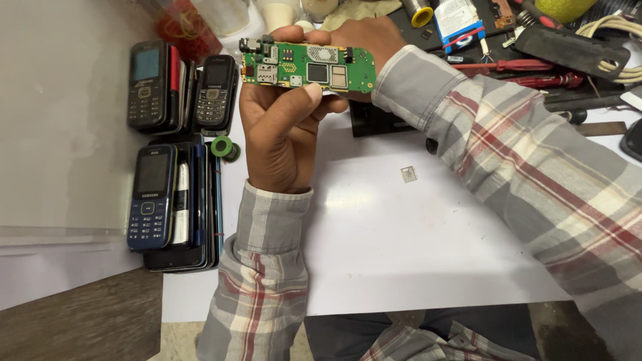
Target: The person disassembles a feature phone on a cluttered repair bench. They remove the back cover, unscrew the casing with a screwdriver, separate the keypad and housing, extract the green motherboard, and continue unscrewing and prying components from the board by hand and with the screwdriver.
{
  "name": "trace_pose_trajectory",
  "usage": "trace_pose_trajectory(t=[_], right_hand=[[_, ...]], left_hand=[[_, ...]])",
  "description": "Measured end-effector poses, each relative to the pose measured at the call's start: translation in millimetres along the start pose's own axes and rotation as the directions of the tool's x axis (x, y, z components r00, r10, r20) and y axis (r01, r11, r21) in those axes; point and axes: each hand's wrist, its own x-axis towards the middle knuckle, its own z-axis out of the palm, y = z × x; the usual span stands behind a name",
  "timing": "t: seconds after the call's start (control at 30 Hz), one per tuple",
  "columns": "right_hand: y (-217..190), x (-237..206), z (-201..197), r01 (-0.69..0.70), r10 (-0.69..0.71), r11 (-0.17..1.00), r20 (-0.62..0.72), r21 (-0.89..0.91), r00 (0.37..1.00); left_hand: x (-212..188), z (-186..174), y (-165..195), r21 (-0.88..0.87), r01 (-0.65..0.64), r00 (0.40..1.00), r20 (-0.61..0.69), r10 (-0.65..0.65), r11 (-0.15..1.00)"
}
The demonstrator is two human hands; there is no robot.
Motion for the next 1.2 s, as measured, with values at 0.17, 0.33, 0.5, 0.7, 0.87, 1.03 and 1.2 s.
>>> trace_pose_trajectory(t=[0.17,0.33,0.5,0.7,0.87,1.03,1.2], right_hand=[[-4.0,1.9,0.6,0.014,-0.014,1.000,0.001,0.018,1.000],[11.6,-6.1,-1.1,0.036,-0.036,0.990,-0.001,0.133,0.999],[28.1,-28.7,-27.0,0.016,-0.060,0.906,0.092,0.422,0.994],[19.9,-102.2,-40.6,-0.022,-0.027,0.975,0.218,0.220,0.976],[22.6,-125.5,-37.6,0.028,-0.049,0.950,0.058,0.311,0.997],[40.9,-154.0,-40.5,-0.235,0.283,0.534,0.090,0.813,0.955],[29.3,-194.6,-47.1,-0.197,0.187,0.368,0.135,0.909,0.973]], left_hand=[[0.9,2.0,-0.4,0.007,0.001,1.000,-0.008,-0.001,1.000],[-0.2,2.2,1.1,-0.003,0.007,1.000,-0.004,-0.007,1.000],[0.1,7.0,4.7,-0.020,0.044,0.999,0.030,-0.043,0.999],[-1.5,14.9,12.1,0.045,0.106,0.988,0.109,-0.110,0.993],[-1.8,22.5,13.4,0.146,0.122,0.977,0.158,-0.145,0.982],[-2.9,26.6,-2.6,0.324,0.197,0.949,0.175,-0.264,0.925],[-21.9,36.6,-31.6,0.431,0.275,0.908,0.176,-0.379,0.859]])
